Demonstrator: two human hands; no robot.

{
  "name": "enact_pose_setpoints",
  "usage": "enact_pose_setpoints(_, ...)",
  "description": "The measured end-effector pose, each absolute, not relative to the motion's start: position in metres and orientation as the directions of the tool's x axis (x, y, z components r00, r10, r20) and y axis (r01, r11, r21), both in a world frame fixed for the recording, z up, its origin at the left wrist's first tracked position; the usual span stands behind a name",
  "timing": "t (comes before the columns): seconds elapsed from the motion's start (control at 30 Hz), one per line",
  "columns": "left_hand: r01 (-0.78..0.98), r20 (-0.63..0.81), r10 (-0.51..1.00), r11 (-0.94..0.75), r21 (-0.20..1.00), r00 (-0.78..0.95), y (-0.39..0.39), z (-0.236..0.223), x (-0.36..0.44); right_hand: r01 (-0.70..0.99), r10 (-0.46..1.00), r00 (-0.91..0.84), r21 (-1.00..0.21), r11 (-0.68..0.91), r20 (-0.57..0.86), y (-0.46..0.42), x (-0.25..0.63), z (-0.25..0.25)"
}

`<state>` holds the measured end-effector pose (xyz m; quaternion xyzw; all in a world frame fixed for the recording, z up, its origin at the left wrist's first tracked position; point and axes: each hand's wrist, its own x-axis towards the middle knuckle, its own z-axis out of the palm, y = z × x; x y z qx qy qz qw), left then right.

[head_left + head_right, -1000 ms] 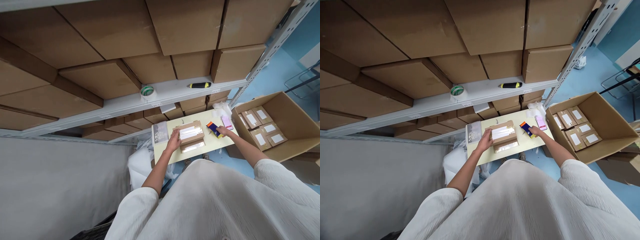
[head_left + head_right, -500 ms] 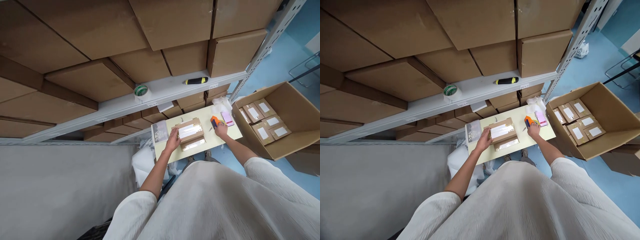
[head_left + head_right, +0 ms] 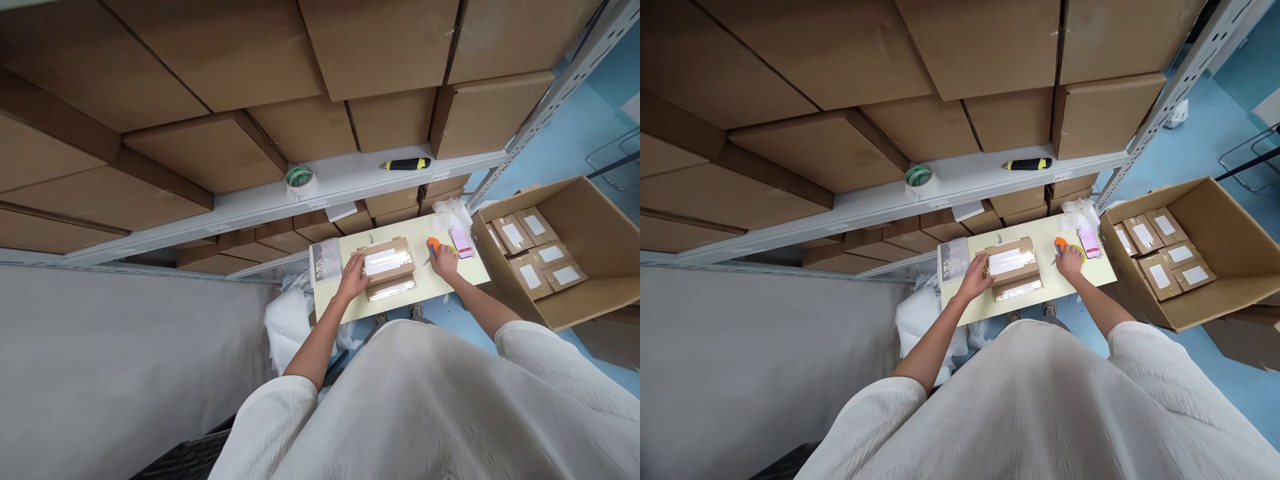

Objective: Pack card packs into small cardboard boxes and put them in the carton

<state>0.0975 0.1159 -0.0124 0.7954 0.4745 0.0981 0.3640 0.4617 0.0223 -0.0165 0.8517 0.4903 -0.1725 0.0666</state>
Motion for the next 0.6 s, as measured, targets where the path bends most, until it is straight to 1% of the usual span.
enact_pose_setpoints(0.1, 0.705, -0.154, 0.880, -0.244, 0.666, 0.450, 0.118, -0.011, 0.113, 0.894, 0.898, 0.333, -0.207, -0.397, -0.287, 0.044, 0.430, 0.008)
enact_pose_setpoints(0.17, 0.726, -0.149, 0.925, -0.166, 0.667, 0.348, 0.120, -0.012, 0.128, 0.903, 0.917, 0.286, -0.244, -0.355, -0.277, 0.061, 0.401, 0.021)
enact_pose_setpoints(0.23, 0.730, -0.170, 0.952, -0.075, 0.679, 0.255, 0.124, -0.015, 0.143, 0.907, 0.911, 0.270, -0.235, -0.349, -0.311, 0.076, 0.374, 0.028)
enact_pose_setpoints(0.3, 0.712, -0.173, 0.964, -0.025, 0.701, 0.204, 0.128, -0.020, 0.151, 0.916, 0.902, 0.277, -0.192, -0.352, -0.332, 0.086, 0.353, 0.030)
enact_pose_setpoints(0.43, 0.711, -0.197, 0.976, 0.074, 0.700, 0.093, 0.135, -0.030, 0.147, 0.906, 0.871, 0.337, -0.129, -0.404, -0.357, 0.093, 0.344, 0.026)
enact_pose_setpoints(0.5, 0.696, -0.234, 0.970, 0.120, 0.708, 0.071, 0.136, -0.033, 0.139, 0.901, 0.862, 0.340, -0.132, -0.413, -0.377, 0.093, 0.350, 0.027)
enact_pose_setpoints(0.6, 0.662, -0.272, 0.957, 0.143, 0.736, 0.096, 0.134, -0.032, 0.129, 0.910, 0.861, 0.299, -0.150, -0.387, -0.411, 0.091, 0.361, 0.033)
